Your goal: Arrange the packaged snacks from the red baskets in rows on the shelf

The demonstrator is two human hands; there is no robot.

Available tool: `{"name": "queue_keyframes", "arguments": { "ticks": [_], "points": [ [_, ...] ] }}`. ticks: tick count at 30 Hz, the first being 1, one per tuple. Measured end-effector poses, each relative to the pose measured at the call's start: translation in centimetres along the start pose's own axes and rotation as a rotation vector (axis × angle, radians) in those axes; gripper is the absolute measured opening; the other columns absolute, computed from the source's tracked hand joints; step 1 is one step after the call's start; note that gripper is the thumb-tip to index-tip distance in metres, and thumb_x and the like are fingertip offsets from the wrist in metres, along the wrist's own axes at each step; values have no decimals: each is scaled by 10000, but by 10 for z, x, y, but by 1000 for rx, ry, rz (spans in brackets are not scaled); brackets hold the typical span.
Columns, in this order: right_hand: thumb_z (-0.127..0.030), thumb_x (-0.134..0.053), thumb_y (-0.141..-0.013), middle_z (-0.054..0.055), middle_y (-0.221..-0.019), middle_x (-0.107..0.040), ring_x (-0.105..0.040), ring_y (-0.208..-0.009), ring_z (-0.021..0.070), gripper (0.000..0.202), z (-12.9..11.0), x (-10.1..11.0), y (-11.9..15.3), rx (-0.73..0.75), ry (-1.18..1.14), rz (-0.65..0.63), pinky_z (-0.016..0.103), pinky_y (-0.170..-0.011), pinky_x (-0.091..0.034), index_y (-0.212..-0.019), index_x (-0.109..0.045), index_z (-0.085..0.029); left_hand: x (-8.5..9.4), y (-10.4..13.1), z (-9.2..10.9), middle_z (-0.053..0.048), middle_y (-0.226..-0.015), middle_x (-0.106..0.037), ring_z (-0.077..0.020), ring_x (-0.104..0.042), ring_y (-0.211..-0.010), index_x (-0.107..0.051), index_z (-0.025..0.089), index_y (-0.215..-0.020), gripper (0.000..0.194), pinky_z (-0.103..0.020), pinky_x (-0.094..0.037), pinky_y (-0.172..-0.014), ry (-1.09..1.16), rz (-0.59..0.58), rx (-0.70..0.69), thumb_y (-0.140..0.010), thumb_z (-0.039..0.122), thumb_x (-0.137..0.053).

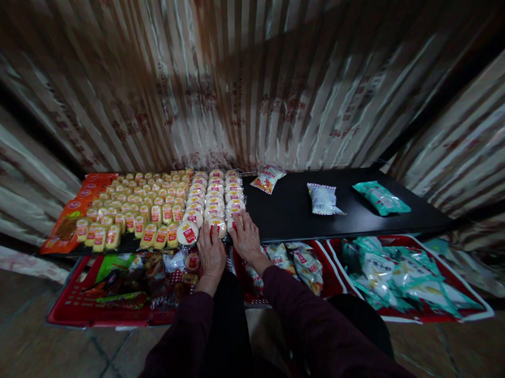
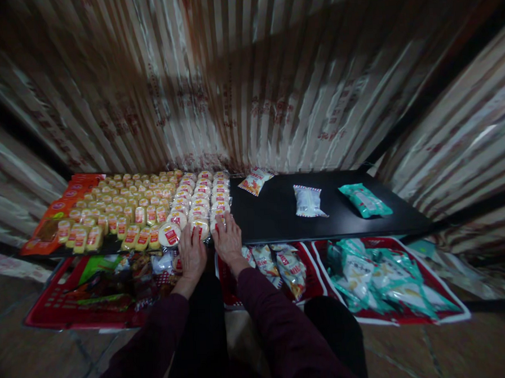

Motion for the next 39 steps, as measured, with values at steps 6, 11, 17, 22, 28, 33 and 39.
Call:
{"name": "queue_keyframes", "arguments": {
  "ticks": [6, 11, 17, 22, 28, 33, 39],
  "points": [
    [-314, -409, -933, 163, -1488, -343, -309, -1363, 298, 478, 1, -2, -1, 9, -1, 9, 469, -1028, -337, -1392, -405, -182, -4, -2, 0, -183, -1410, -433, -319, -380, -1314, -478, 119, -1302, 452, -506, -354, -1049, 16, -2, 10, -852, 134, -436],
    [-322, -397, -935, 160, -1481, -355, -306, -1363, 302, 473, 0, -1, -1, -8, 1, 9, 470, -1027, -336, -1388, -413, -190, -5, -5, -4, -191, -1402, -440, -312, -379, -1319, -499, 106, -1277, 428, -501, -349, -1057, 47, 7, -20, -856, 135, -427],
    [-327, -396, -935, 144, -1500, -327, -301, -1366, 299, 473, 0, 0, -3, -33, -12, -2, 465, -1031, -339, -1392, -413, -203, -5, -6, -3, -188, -1406, -447, -318, -377, -1321, -493, 95, -1292, 445, -505, -347, -1056, 33, -16, -7, -855, 139, -424],
    [-332, -392, -938, 128, -1519, -297, -231, -1396, 298, 489, 2, 1, -1, -19, -25, 14, 460, -1061, -318, -1404, -397, -184, -9, 3, -7, -180, -1456, -393, -309, -292, -1382, -445, 109, -1350, 459, -521, -302, -1082, 33, -22, 16, -900, 183, -390],
    [-331, -389, -939, 114, -1532, -272, -156, -1418, 308, 510, 5, -3, 2, 7, -26, 36, 478, -1090, -276, -1426, -363, -180, -13, 9, -12, -198, -1468, -366, -289, -231, -1414, -433, 98, -1364, 467, -496, -271, -1110, 10, -14, -29, -920, 237, -398],
    [-355, -379, -943, 114, -1539, -253, -126, -1424, 304, 513, 7, -4, 3, 32, -16, 64, 488, -1083, -277, -1428, -361, -187, -13, 9, -7, -202, -1468, -362, -278, -221, -1419, -444, 91, -1355, 461, -511, -239, -1126, -31, -24, -46, -922, 238, -389],
    [-366, -362, -950, 117, -1540, -246, -107, -1428, 305, 517, 6, -1, 6, 39, -14, 56, 478, -1089, -261, -1431, -352, -176, -9, 12, -3, -214, -1482, -328, -283, -174, -1431, -424, 83, -1365, 482, -531, -213, -1132, -17, 9, -73, -923, 272, -386]
  ]
}}
Point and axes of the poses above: each hand's wrist, its own y-axis away from the middle knuckle, its own x-axis out of the back of the hand, z = x × y, the point moved 1 cm from there along -y, towards the middle knuckle
